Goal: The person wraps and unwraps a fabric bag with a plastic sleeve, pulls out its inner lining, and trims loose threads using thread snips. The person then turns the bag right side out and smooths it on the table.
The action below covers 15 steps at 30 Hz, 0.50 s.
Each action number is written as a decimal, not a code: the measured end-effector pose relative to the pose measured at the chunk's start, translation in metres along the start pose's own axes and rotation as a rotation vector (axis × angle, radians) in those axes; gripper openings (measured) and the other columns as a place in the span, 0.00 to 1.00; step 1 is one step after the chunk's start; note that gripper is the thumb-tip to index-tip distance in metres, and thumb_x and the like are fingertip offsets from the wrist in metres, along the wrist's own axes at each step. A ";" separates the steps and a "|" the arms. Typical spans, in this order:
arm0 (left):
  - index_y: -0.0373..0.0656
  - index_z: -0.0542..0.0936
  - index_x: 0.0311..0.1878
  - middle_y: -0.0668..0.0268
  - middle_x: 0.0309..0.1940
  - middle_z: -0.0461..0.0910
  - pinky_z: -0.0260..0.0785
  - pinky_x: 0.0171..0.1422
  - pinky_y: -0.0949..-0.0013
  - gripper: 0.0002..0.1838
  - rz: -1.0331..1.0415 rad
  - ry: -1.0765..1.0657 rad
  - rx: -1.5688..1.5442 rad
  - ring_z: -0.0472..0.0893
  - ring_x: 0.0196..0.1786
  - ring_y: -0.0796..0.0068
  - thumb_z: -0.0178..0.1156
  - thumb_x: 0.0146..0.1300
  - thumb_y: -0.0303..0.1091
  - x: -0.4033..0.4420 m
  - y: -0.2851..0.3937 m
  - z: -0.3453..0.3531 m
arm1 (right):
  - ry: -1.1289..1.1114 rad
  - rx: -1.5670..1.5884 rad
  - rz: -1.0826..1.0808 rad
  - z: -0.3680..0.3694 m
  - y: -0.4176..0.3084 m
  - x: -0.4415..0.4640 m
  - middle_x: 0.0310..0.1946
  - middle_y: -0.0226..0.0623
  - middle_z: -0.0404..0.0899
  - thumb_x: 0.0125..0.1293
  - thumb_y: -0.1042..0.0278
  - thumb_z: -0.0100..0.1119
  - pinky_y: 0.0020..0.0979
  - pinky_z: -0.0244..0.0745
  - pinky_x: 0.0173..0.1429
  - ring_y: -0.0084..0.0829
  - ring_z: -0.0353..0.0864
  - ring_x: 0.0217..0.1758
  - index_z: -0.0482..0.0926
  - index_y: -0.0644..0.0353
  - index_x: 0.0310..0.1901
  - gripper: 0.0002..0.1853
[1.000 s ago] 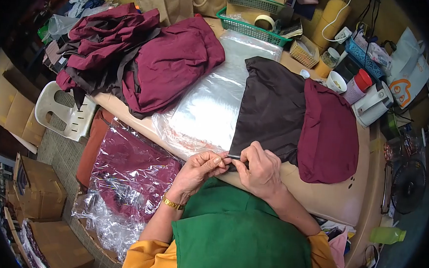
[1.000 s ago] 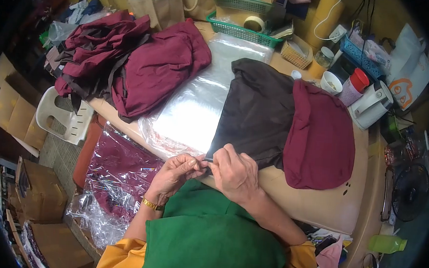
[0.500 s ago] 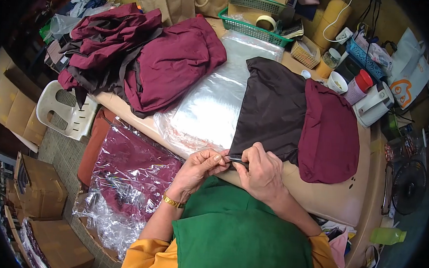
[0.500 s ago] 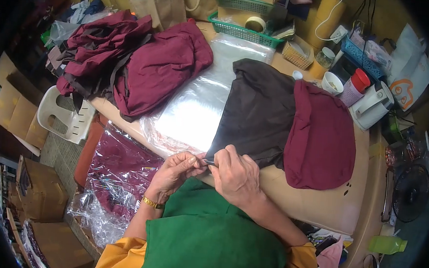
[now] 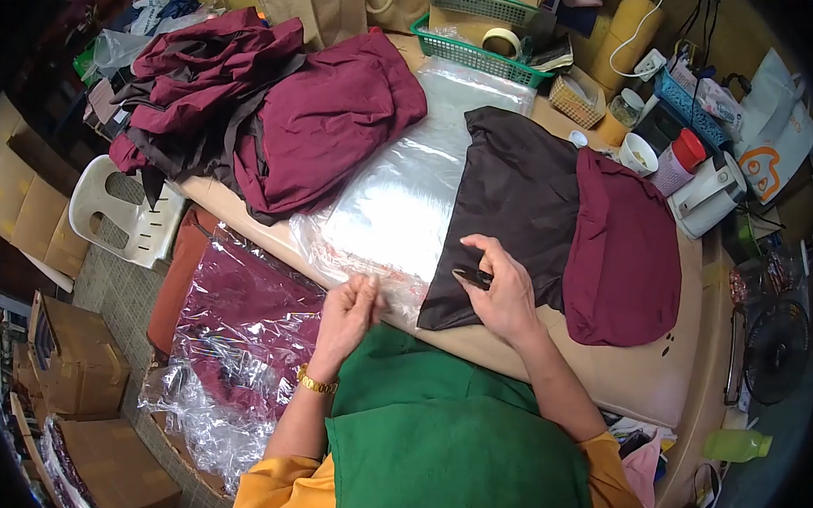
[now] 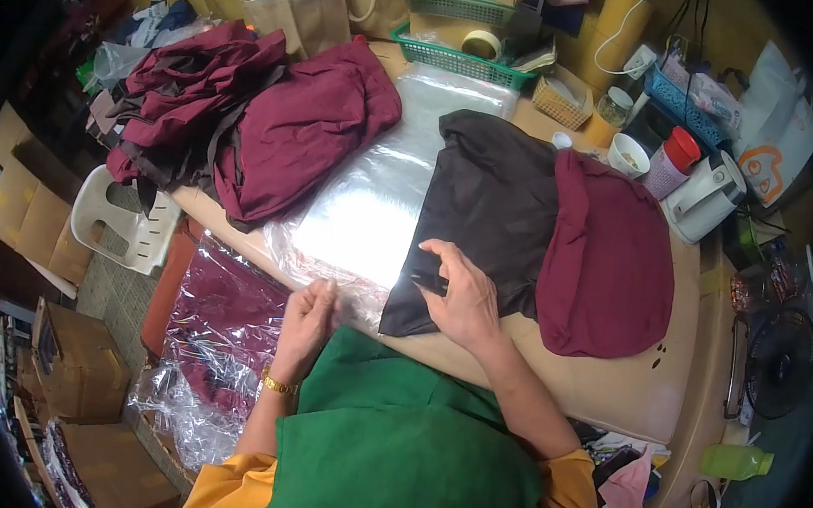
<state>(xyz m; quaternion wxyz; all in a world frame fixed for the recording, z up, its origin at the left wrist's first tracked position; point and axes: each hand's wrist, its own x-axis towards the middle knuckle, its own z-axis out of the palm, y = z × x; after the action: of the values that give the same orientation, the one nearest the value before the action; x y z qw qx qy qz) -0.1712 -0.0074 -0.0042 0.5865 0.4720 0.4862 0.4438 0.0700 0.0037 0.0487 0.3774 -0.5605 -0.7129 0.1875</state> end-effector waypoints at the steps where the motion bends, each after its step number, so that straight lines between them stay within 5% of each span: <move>1: 0.40 0.77 0.37 0.74 0.20 0.74 0.62 0.26 0.78 0.14 -0.003 -0.001 0.001 0.69 0.20 0.85 0.57 0.74 0.42 0.000 0.003 0.000 | -0.128 0.056 0.058 -0.001 0.003 0.001 0.41 0.42 0.79 0.57 0.73 0.68 0.39 0.77 0.44 0.42 0.83 0.40 0.75 0.57 0.56 0.23; 3: 0.39 0.77 0.37 0.72 0.22 0.75 0.63 0.27 0.77 0.14 0.187 0.224 0.374 0.69 0.22 0.85 0.59 0.73 0.41 -0.001 0.013 0.002 | -0.140 0.110 -0.009 0.004 0.002 0.002 0.36 0.41 0.78 0.57 0.77 0.66 0.38 0.75 0.41 0.37 0.82 0.37 0.76 0.57 0.55 0.22; 5: 0.36 0.78 0.44 0.69 0.26 0.77 0.65 0.29 0.75 0.14 0.164 0.204 0.407 0.70 0.25 0.83 0.62 0.69 0.40 0.000 0.011 0.009 | -0.257 0.011 -0.172 0.018 0.013 0.003 0.35 0.44 0.79 0.56 0.78 0.66 0.39 0.75 0.43 0.43 0.83 0.40 0.77 0.58 0.53 0.21; 8: 0.36 0.74 0.60 0.64 0.36 0.81 0.69 0.34 0.71 0.25 0.184 -0.082 0.494 0.74 0.29 0.80 0.67 0.64 0.38 -0.002 0.013 0.035 | -0.290 0.000 -0.175 0.029 0.023 0.006 0.36 0.46 0.79 0.56 0.80 0.64 0.39 0.75 0.42 0.45 0.82 0.40 0.76 0.61 0.45 0.15; 9: 0.35 0.79 0.53 0.66 0.33 0.81 0.68 0.35 0.75 0.15 0.202 -0.070 0.590 0.75 0.34 0.84 0.65 0.66 0.32 -0.002 0.013 0.040 | -0.238 0.052 -0.132 0.032 0.024 0.007 0.35 0.45 0.79 0.56 0.81 0.63 0.38 0.75 0.42 0.45 0.82 0.40 0.75 0.62 0.43 0.12; 11: 0.35 0.83 0.46 0.69 0.29 0.82 0.68 0.35 0.76 0.10 0.008 -0.206 0.595 0.75 0.31 0.84 0.64 0.67 0.32 0.001 0.023 0.039 | -0.146 0.103 -0.127 0.038 0.034 0.005 0.33 0.44 0.78 0.60 0.80 0.62 0.35 0.74 0.42 0.41 0.81 0.37 0.73 0.64 0.39 0.09; 13: 0.34 0.83 0.41 0.69 0.24 0.79 0.66 0.32 0.75 0.08 0.055 -0.163 0.438 0.72 0.27 0.84 0.63 0.67 0.31 0.001 0.011 0.037 | 0.029 0.198 -0.019 0.039 0.044 0.005 0.31 0.42 0.77 0.64 0.79 0.61 0.32 0.72 0.41 0.35 0.79 0.34 0.72 0.65 0.38 0.07; 15: 0.34 0.84 0.36 0.69 0.20 0.77 0.64 0.30 0.73 0.09 0.095 -0.118 0.285 0.69 0.24 0.83 0.61 0.68 0.30 0.001 0.005 0.031 | 0.036 0.202 0.013 0.036 0.052 0.005 0.34 0.48 0.79 0.62 0.78 0.63 0.37 0.74 0.43 0.45 0.81 0.38 0.72 0.65 0.40 0.08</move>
<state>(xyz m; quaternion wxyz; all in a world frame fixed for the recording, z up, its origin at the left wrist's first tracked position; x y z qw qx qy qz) -0.1406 -0.0098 0.0029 0.5194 0.5982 0.4859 0.3692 0.0772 0.0297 -0.0091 0.4434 -0.5277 -0.6798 0.2507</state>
